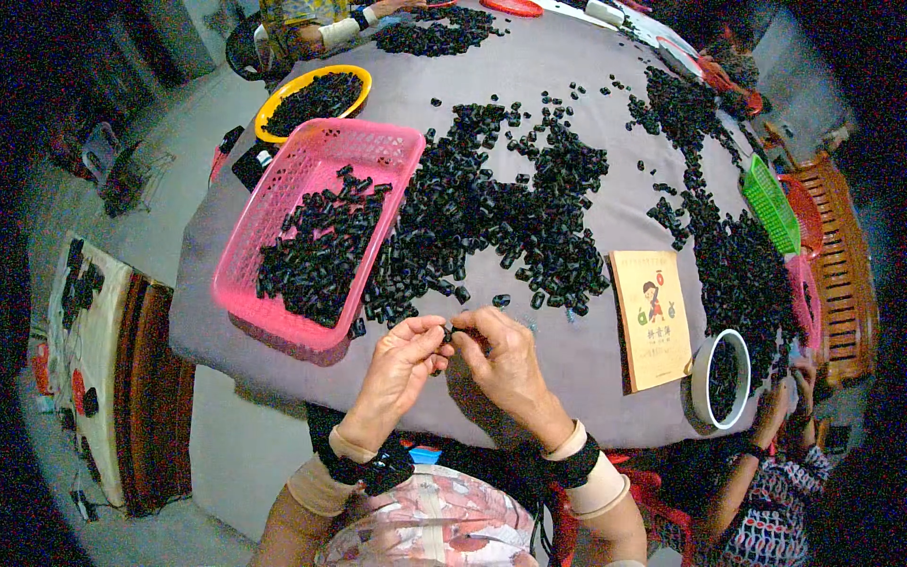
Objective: Manually assembling small black plastic components by hand at a shared work table.
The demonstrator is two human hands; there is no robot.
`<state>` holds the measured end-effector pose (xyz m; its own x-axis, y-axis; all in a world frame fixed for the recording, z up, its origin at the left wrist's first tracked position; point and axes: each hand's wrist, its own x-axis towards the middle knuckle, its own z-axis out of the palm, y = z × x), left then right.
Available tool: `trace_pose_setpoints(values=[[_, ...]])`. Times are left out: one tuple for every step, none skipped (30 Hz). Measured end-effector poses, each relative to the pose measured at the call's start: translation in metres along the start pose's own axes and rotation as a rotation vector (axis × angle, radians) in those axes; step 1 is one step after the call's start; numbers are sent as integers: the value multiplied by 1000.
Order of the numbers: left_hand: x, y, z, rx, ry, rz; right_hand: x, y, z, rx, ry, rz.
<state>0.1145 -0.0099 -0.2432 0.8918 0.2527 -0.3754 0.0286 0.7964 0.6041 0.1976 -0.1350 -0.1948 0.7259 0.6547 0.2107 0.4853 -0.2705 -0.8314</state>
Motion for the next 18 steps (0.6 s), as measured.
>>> trace_pose_setpoints(values=[[-1,0,0,22,4,0,-1,0,-1,2,-1,1],[-1,-1,0,22,7,-2,-2,0,-2,-17,-33,17],[-1,-2,0,56,-1,6,-2,-1,-3,-36,-64,32],[-1,-2,-1,91,-9,14,-1,-2,-4,-34,-65,35],[0,-3,-2,91,-9,11,1,-6,-5,-28,-66,11],[1,-4,-3,104,-13,10,1,-8,-6,-21,-66,-13],[1,-5,-4,116,-17,8,1,-9,-7,-22,-66,-10],[1,-5,-3,117,-16,8,1,-9,-9,-74,-102,-31],[0,-3,-2,83,-11,3,0,-8,-10,-126,-137,-51],[-1,-2,0,48,-6,-1,0,-7,-12,-124,-138,-51],[-1,-2,0,48,-3,-2,-3,-3,-12,-101,-109,-39],[-1,-1,-1,13,2,-20,-5,0,-12,-79,-80,-26],[-1,-1,-1,-23,7,-37,-7,2,-10,-77,-82,-25],[-1,-1,-2,-24,8,-37,-9,3,-9,64,-48,86],[-2,0,-2,-25,1,-32,-12,4,-8,205,-13,198],[-2,0,-2,-26,-5,-26,-14,4,-7,205,-15,198],[-3,0,-2,-26,-3,-26,-16,3,-5,270,17,228],[-4,1,-1,-33,-14,-28,-17,3,-4,335,49,259]])
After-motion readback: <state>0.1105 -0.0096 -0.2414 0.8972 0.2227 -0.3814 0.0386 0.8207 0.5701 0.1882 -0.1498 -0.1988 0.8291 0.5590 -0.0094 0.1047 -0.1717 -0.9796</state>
